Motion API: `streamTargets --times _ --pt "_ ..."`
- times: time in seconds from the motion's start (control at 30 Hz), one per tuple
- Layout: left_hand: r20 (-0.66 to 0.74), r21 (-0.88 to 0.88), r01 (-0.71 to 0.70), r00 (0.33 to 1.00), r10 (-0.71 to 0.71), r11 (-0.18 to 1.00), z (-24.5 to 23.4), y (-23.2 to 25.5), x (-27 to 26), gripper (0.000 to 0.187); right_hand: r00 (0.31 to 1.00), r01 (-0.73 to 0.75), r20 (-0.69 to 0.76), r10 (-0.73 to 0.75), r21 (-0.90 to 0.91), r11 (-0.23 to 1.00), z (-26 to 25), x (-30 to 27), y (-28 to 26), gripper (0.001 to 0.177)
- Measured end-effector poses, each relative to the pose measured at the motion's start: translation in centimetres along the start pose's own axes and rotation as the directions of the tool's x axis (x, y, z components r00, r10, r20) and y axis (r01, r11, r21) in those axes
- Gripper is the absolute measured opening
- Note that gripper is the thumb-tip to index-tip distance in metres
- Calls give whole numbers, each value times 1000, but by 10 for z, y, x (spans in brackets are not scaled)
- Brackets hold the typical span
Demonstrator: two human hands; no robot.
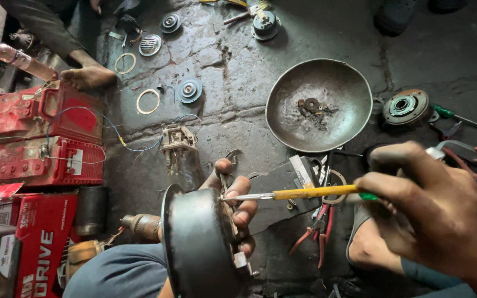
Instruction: The person assembles and adjusts a mechanical motor housing by hand, inserting internal components and using a screwdriver to tighten fasteners on the casing.
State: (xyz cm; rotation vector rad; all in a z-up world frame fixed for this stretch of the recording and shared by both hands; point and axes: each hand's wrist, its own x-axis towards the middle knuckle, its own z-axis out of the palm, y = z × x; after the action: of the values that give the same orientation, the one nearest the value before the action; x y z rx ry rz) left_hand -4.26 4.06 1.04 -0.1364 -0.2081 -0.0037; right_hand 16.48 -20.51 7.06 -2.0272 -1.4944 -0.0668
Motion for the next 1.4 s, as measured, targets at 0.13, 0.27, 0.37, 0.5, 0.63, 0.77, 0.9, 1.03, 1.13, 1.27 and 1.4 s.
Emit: streamTargets --times 0.13,0.27,0.37,0.5,0.63,0.77,0.9,1.03,1.13,1.27,1.4 --pt "13 2 -9 1000 9 1000 4 -5 3 67 997 17 -76 -23 -85 996 -2 2 -2 48" --pt "-4 57 -4 1000 4 998 8 -4 3 63 996 54 -62 -66 -187 981 -7 12 0 50" --pt "28 43 10 1000 -11 999 5 -2 7 63 999 31 40 -26 -148 989 -3 11 2 56" --pt "45 48 -22 999 20 999 5 -2 5 63 1000 -22 2 22 23 999 1 4 2 56" --pt "33 82 -62 998 60 995 12 -7 7 65 989 82 -128 -72 74 994 -2 12 1 41" --pt "-39 133 -132 990 138 982 30 -21 9 59 993 74 -84 -83 -114 991 -5 19 0 54" --pt "-284 315 -235 901 328 920 36 -29 11 46 1000 -24 2 24 -57 998 12 16 7 49" --pt "-556 576 -200 615 560 792 24 -19 20 35 986 -164 61 158 116 980 36 13 14 40" --pt "-564 516 -224 637 525 827 19 -17 26 28 914 -360 209 348 20 933 51 12 19 40" --pt "-581 535 -133 659 478 834 26 -20 27 32 993 -115 28 111 232 966 57 17 23 32" --pt "-514 622 -162 653 556 766 33 -26 29 29 998 -51 39 47 110 993 65 17 23 26"
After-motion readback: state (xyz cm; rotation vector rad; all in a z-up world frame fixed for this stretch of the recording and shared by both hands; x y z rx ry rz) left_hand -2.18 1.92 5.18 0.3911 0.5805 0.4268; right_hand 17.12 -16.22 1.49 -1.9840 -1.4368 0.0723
